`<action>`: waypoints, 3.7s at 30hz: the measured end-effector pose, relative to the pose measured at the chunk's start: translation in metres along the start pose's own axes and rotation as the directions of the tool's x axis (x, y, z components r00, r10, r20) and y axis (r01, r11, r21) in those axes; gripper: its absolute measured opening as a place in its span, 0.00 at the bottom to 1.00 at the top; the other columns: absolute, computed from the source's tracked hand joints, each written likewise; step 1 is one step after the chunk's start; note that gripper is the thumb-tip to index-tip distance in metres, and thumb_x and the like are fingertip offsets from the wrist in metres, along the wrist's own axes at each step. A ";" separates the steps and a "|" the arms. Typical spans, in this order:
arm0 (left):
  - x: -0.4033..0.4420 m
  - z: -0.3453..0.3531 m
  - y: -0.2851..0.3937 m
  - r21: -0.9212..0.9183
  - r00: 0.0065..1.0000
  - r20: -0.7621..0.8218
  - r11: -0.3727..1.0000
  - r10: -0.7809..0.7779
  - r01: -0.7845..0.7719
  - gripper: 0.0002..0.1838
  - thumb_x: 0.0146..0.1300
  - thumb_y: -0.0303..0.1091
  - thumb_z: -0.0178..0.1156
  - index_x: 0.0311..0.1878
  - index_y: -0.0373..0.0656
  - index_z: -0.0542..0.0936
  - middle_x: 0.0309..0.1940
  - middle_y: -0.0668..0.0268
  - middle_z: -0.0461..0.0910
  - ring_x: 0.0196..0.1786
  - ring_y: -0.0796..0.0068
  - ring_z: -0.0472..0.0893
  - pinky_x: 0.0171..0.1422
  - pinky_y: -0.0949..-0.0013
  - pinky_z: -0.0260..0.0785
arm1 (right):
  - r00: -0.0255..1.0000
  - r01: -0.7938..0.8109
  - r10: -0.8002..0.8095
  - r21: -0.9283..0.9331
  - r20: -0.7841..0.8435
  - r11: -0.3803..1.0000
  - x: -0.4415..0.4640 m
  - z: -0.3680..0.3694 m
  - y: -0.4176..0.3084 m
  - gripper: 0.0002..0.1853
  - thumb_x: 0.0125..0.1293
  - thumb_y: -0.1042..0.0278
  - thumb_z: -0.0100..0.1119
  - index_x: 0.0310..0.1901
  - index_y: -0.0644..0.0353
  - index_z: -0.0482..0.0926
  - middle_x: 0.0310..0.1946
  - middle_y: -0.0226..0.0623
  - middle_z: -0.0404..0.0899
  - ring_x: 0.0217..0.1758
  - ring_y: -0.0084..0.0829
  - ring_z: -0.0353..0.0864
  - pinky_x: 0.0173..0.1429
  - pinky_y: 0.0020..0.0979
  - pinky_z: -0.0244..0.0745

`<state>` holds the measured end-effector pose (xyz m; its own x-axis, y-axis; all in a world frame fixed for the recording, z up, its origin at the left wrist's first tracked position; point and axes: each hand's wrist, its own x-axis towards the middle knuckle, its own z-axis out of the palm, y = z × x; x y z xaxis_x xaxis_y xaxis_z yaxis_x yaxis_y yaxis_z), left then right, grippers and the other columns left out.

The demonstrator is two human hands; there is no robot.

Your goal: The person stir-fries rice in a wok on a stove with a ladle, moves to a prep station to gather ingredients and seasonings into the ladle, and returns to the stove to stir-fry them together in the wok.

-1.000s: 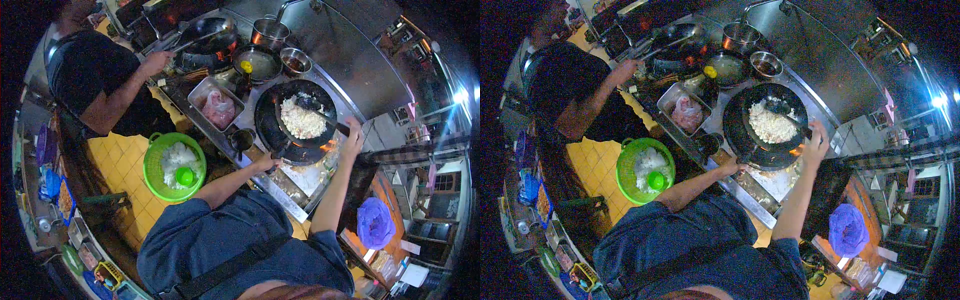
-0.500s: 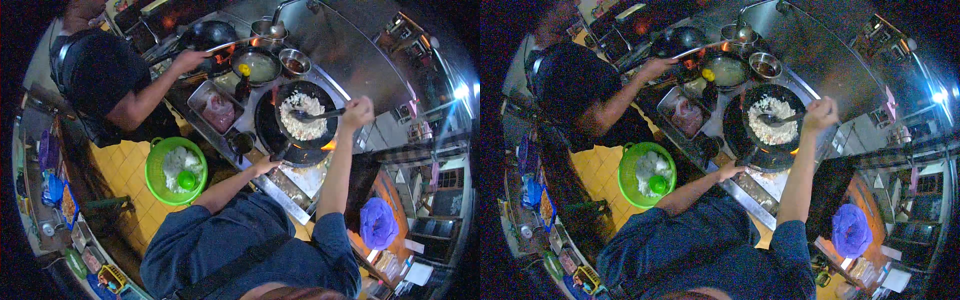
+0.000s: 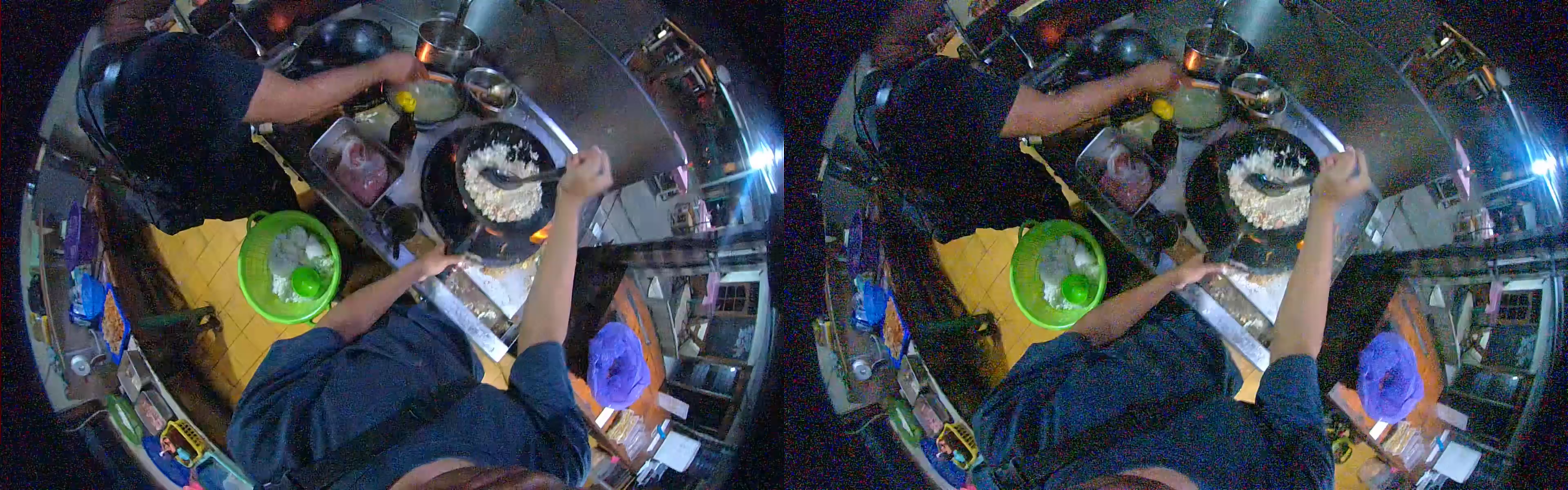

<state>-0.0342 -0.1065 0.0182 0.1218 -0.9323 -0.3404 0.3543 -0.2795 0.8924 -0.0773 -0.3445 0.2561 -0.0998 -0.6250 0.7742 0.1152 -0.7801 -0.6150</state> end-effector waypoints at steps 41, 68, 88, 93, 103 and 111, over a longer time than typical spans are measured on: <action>0.017 -0.010 -0.027 -0.114 0.982 0.127 0.982 -0.136 0.151 0.14 0.59 0.40 0.58 0.43 0.42 0.71 0.22 0.72 0.72 0.23 0.80 0.72 0.26 0.74 0.65 | 0.977 -0.191 0.212 0.369 -0.018 0.910 0.014 0.005 -0.059 0.13 0.62 0.72 0.45 0.21 0.61 0.61 0.10 0.33 0.60 0.11 0.19 0.55 0.15 0.22 0.51; 0.015 -0.010 -0.036 -0.035 0.986 0.130 0.993 -0.108 0.113 0.13 0.59 0.41 0.58 0.44 0.44 0.73 0.28 0.70 0.74 0.28 0.80 0.73 0.28 0.73 0.67 | 0.930 -0.368 0.349 0.302 0.115 0.880 0.013 0.018 -0.015 0.12 0.62 0.67 0.52 0.23 0.62 0.67 0.11 0.28 0.62 0.11 0.17 0.58 0.14 0.21 0.52; 0.008 0.001 -0.010 -0.067 0.988 0.047 0.987 -0.145 0.148 0.10 0.59 0.39 0.58 0.38 0.44 0.73 0.24 0.72 0.72 0.23 0.82 0.71 0.26 0.75 0.67 | 0.957 -0.290 0.276 0.340 0.088 0.895 0.031 0.013 -0.058 0.12 0.62 0.69 0.51 0.23 0.61 0.66 0.09 0.28 0.62 0.10 0.18 0.58 0.14 0.21 0.53; -0.004 0.000 0.010 0.140 0.998 -0.027 0.988 -0.056 0.059 0.13 0.59 0.41 0.59 0.43 0.45 0.74 0.26 0.73 0.72 0.27 0.83 0.71 0.30 0.76 0.66 | 0.957 -0.289 0.287 0.271 0.048 0.918 0.024 0.034 -0.009 0.10 0.61 0.69 0.53 0.25 0.63 0.68 0.11 0.29 0.63 0.12 0.18 0.60 0.15 0.20 0.54; 0.009 0.000 -0.012 0.035 0.999 -0.023 0.998 0.044 -0.043 0.16 0.56 0.43 0.61 0.43 0.45 0.75 0.27 0.73 0.75 0.27 0.82 0.72 0.29 0.74 0.65 | 0.974 -0.221 0.186 0.362 0.131 0.905 0.015 0.024 -0.023 0.14 0.62 0.68 0.49 0.20 0.60 0.62 0.12 0.28 0.61 0.13 0.18 0.59 0.17 0.21 0.56; 0.025 -0.009 -0.035 0.062 0.999 0.045 0.998 -0.011 0.009 0.19 0.58 0.43 0.58 0.47 0.42 0.74 0.37 0.67 0.78 0.38 0.75 0.76 0.46 0.69 0.68 | 0.955 -0.282 0.258 0.182 0.144 0.942 0.005 0.005 -0.043 0.14 0.63 0.65 0.49 0.23 0.64 0.68 0.12 0.27 0.63 0.14 0.19 0.61 0.18 0.22 0.56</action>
<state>-0.0352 -0.1176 -0.0241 0.0763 -0.9384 -0.3371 0.2973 -0.3013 0.9060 -0.0782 -0.3141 0.2870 0.0769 -0.7944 0.6025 0.3164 -0.5537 -0.7703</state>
